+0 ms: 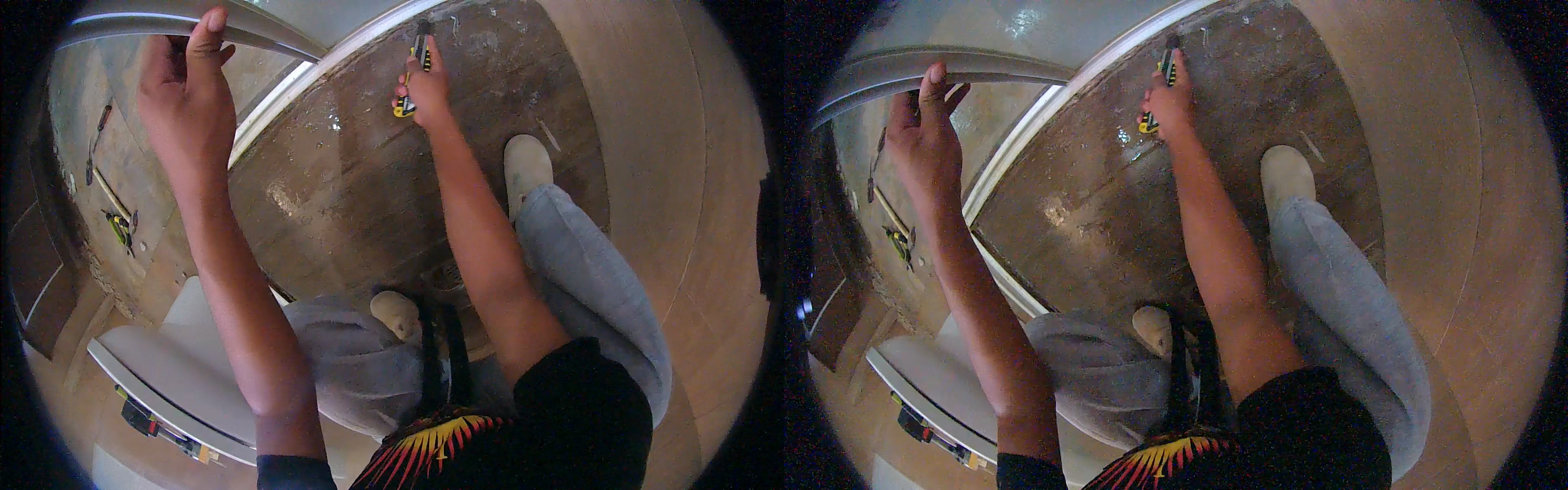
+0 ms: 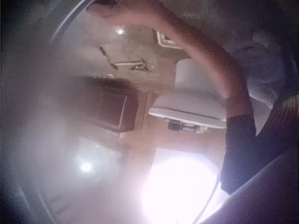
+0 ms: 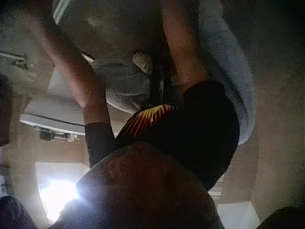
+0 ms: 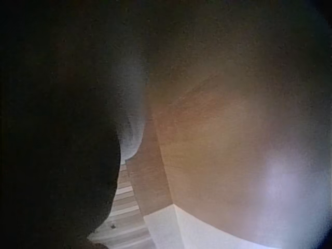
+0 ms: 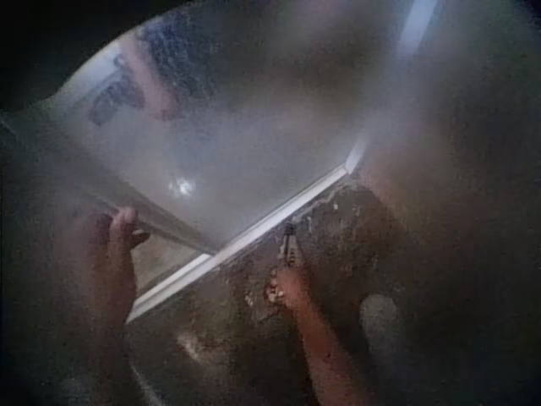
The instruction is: The person uses a utility knife to cut through the sealant around the perimeter of a shower pan. They then pry and lift the shower pan to detach it from the floor.
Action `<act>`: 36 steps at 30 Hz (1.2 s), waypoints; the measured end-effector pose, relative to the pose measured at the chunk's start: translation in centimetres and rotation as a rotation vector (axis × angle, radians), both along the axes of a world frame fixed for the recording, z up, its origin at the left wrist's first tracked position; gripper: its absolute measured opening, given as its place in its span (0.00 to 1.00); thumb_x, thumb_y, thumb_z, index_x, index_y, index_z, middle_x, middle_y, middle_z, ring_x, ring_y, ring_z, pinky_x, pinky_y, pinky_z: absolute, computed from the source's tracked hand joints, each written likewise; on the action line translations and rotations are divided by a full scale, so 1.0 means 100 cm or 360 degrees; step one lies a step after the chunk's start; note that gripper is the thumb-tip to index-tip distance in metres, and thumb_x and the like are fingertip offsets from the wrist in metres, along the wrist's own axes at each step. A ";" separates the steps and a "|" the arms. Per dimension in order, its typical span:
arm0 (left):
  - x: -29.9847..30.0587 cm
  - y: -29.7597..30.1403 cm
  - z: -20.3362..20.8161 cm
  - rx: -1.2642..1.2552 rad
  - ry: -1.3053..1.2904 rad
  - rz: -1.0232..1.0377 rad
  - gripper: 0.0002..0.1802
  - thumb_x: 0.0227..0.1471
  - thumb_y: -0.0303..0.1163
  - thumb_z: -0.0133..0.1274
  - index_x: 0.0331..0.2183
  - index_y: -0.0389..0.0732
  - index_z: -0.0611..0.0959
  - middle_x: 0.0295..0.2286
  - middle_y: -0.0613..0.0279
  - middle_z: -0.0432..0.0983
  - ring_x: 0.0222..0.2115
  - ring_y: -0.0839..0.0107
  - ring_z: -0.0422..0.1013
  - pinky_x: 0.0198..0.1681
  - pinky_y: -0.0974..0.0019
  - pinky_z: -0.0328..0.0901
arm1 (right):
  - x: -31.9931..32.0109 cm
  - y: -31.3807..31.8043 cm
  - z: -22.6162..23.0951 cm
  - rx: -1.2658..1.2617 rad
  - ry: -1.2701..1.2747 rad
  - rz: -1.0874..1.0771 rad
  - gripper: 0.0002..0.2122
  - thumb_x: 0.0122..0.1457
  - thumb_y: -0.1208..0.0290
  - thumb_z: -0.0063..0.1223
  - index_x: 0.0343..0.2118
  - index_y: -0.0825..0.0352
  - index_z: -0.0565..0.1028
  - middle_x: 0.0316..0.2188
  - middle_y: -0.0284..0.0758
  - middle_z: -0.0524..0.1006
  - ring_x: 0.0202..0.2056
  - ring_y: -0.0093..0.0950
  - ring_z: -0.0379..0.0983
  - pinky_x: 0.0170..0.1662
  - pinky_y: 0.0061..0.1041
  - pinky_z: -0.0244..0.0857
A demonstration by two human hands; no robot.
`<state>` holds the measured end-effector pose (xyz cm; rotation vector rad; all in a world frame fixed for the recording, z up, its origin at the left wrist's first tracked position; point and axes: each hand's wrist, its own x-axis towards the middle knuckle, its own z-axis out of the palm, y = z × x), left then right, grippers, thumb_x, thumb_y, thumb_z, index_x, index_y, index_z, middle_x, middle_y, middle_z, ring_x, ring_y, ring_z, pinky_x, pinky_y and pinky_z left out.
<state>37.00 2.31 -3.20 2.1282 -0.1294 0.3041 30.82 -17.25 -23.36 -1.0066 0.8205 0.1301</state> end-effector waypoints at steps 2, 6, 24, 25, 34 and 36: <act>-0.001 -0.003 0.000 0.0049 0.0012 0.0006 0.17 0.56 0.37 0.50 0.37 0.29 0.76 0.32 0.55 0.75 0.33 0.69 0.74 0.40 0.63 0.73 | 0.000 0.014 -0.019 -0.0399 0.0029 0.0056 0.30 0.60 0.75 0.44 0.62 0.44 0.48 0.22 0.34 0.68 0.14 0.23 0.62 0.15 0.31 0.65; -0.001 0.003 -0.002 0.0023 -0.0015 0.0004 0.18 0.56 0.38 0.50 0.37 0.30 0.77 0.32 0.55 0.76 0.32 0.69 0.75 0.39 0.65 0.72 | 0.004 0.053 -0.005 -0.0486 0.0099 0.0114 0.33 0.59 0.77 0.43 0.63 0.45 0.44 0.24 0.37 0.71 0.15 0.25 0.65 0.15 0.31 0.67; -0.005 -0.009 0.020 0.0446 0.0172 0.0197 0.19 0.55 0.41 0.52 0.35 0.31 0.77 0.31 0.54 0.78 0.32 0.70 0.75 0.38 0.66 0.71 | -0.040 0.132 -0.019 -0.0265 0.0062 0.0423 0.32 0.59 0.73 0.44 0.63 0.46 0.44 0.26 0.38 0.72 0.16 0.25 0.66 0.16 0.30 0.67; -0.005 -0.010 0.014 0.0263 0.0146 0.0122 0.19 0.55 0.41 0.52 0.35 0.31 0.77 0.31 0.54 0.78 0.32 0.70 0.75 0.38 0.66 0.71 | -0.045 0.136 -0.013 -0.0130 0.0134 0.0417 0.33 0.59 0.73 0.44 0.63 0.46 0.44 0.26 0.38 0.72 0.17 0.25 0.66 0.16 0.30 0.67; 0.004 0.007 -0.001 -0.0008 0.0084 -0.0054 0.18 0.55 0.39 0.52 0.36 0.31 0.77 0.31 0.56 0.77 0.33 0.71 0.74 0.40 0.65 0.72 | -0.049 0.031 0.001 -0.0217 -0.0068 0.0535 0.28 0.59 0.72 0.47 0.61 0.41 0.54 0.17 0.30 0.66 0.14 0.19 0.60 0.15 0.28 0.64; 0.004 0.007 -0.001 0.0023 0.0045 -0.0062 0.18 0.55 0.39 0.52 0.37 0.31 0.77 0.31 0.56 0.77 0.33 0.71 0.74 0.40 0.65 0.72 | -0.042 -0.002 0.012 -0.0237 0.0008 0.0429 0.28 0.60 0.72 0.48 0.60 0.41 0.55 0.17 0.30 0.66 0.14 0.19 0.61 0.15 0.28 0.64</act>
